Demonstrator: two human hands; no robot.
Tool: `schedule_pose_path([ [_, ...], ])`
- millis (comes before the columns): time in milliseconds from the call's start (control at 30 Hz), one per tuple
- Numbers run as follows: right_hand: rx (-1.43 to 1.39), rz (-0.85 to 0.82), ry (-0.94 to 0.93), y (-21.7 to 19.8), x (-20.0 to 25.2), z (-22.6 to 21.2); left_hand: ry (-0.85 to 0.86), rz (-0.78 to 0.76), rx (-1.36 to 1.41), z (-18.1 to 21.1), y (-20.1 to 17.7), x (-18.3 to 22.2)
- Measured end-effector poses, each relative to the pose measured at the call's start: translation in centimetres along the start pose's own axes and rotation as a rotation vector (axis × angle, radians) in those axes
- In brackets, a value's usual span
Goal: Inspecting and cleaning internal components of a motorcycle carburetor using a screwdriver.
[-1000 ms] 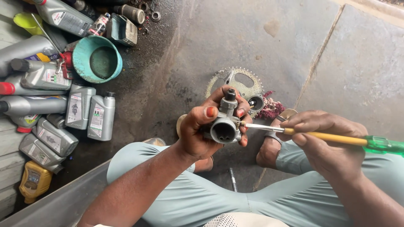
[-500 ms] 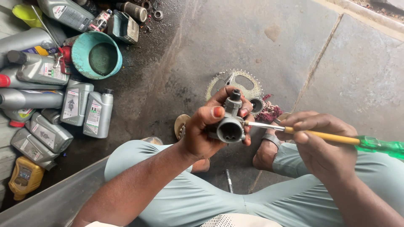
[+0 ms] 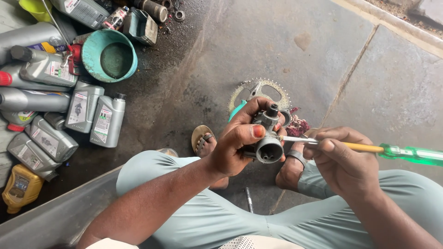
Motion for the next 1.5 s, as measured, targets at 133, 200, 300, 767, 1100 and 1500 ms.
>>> schedule_pose_path([
  [133, 0.056, -0.019, -0.024, 0.1, 0.1, -0.4, -0.014, -0.002, 0.046, -0.1, 0.0, 0.0],
  [200, 0.213, 0.029, -0.035, 0.7, 0.0, -0.8, -0.02, 0.007, 0.084, -0.2, -0.1, -0.1],
  [300, 0.234, -0.065, -0.119, 0.6, 0.0, -0.8, -0.018, -0.001, 0.103, -0.3, -0.1, -0.1],
  [767, 0.085, -0.083, 0.095, -0.7, 0.2, 0.0, -0.046, -0.028, -0.075, 0.1, 0.7, 0.5],
  [1100, 0.213, -0.18, -0.1, 2.3, -0.3, -2.0, -0.094, -0.127, 0.065, 0.1, 1.1, 0.5],
  [1500, 0.75, -0.047, -0.43, 4.3, -1.5, -3.1, -0.088, 0.105, 0.119, -0.2, -0.2, -0.5],
])
Point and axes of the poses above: each hand's wrist, its own x-axis away from the middle knuckle, its own y-axis out of the palm, z = x × y, the point moved 1 cm from there along -x, towards the middle knuckle, and after that the axes turned 6 degrees about -y, right-handed, at the moved point
